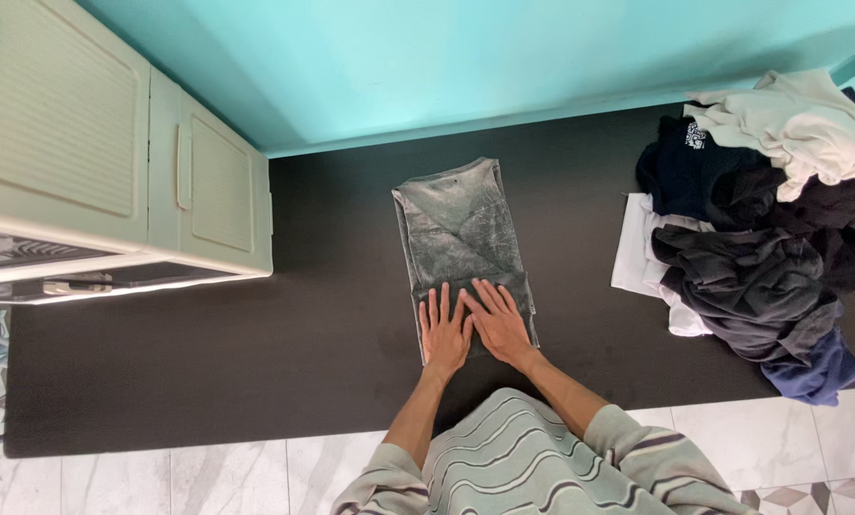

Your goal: The person picks up a grey t-shirt from a pile, spreads it flat on a table, and folds the sleeves and body into a rectangle before placing it inside a cabinet.

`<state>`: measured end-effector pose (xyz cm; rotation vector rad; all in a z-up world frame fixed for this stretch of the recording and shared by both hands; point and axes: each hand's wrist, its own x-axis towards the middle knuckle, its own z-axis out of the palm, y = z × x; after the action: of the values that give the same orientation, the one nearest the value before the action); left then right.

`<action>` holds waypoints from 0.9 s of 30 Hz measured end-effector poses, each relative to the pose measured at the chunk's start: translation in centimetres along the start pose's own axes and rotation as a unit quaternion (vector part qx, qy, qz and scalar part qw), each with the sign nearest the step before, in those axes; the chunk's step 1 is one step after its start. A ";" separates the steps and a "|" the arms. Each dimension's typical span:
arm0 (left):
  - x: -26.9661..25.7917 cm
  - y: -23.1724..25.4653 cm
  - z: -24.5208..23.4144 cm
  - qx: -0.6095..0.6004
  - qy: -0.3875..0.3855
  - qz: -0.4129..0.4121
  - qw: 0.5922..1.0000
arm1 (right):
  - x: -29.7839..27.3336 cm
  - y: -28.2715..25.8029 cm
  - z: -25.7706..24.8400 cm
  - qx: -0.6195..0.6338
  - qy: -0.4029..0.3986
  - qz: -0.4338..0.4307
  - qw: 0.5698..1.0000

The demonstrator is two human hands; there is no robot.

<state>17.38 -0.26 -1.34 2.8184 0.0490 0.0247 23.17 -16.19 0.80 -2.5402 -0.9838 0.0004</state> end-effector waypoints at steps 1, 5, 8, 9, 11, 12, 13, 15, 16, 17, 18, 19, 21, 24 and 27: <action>0.0 -0.2 -0.1 -0.009 -0.003 -0.002 1.000 | 0.0 0.5 0.0 -0.006 -0.004 0.005 1.000; 0.5 -0.4 -0.5 0.011 -0.013 -0.019 1.000 | -0.1 1.7 -0.6 -0.054 -0.014 0.040 0.998; 0.3 -0.9 -0.3 0.026 -0.016 -0.068 0.997 | -0.2 2.3 -0.5 -0.105 -0.035 0.092 0.990; 0.3 -1.5 -0.3 0.030 -0.007 -0.086 0.996 | -0.6 2.7 -0.4 -0.105 -0.030 0.127 0.986; -0.1 -2.5 -0.2 0.015 0.022 -0.115 0.993 | -1.7 4.2 -0.5 -0.104 -0.018 0.195 0.975; -0.5 -2.9 -0.3 -0.003 0.043 -0.127 0.991 | -2.1 4.9 -0.5 -0.089 -0.014 0.186 0.978; -0.8 -3.0 -0.5 -0.022 0.064 -0.137 0.988 | -2.5 5.6 -0.7 -0.075 -0.008 0.178 0.981; -1.6 -3.0 -0.9 -0.040 0.011 -0.211 0.977 | -3.3 5.9 -0.8 -0.036 0.009 0.190 0.981; -1.8 -2.8 -1.0 -0.049 -0.015 -0.247 0.968 | -3.8 5.6 -1.0 -0.010 0.022 0.209 0.978; -1.9 -2.7 -0.9 -0.074 -0.022 -0.282 0.956 | -4.1 5.2 -1.2 0.016 0.033 0.225 0.974; -2.0 -2.6 -0.8 -0.098 -0.028 -0.315 0.943 | -4.2 4.8 -1.3 0.046 0.015 0.260 0.964; -2.3 -2.6 -0.5 -0.121 -0.035 -0.349 0.929 | -4.5 4.2 -1.3 0.077 -0.004 0.295 0.952; -2.2 -3.4 -0.1 -0.246 -0.021 -0.374 0.894 | -4.8 4.0 -1.0 0.164 0.007 0.322 0.932; -3.1 -3.7 -0.5 -0.360 -0.008 -0.386 0.849 | -5.6 4.4 0.1 0.282 0.037 0.343 0.895; -4.6 -2.9 -1.8 -0.366 -0.061 -0.409 0.833 | -6.7 4.7 0.1 0.290 -0.009 0.405 0.867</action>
<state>12.66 2.92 -0.59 1.8313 0.9805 -0.2715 21.15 -23.54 -2.05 -2.1687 0.1522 0.4844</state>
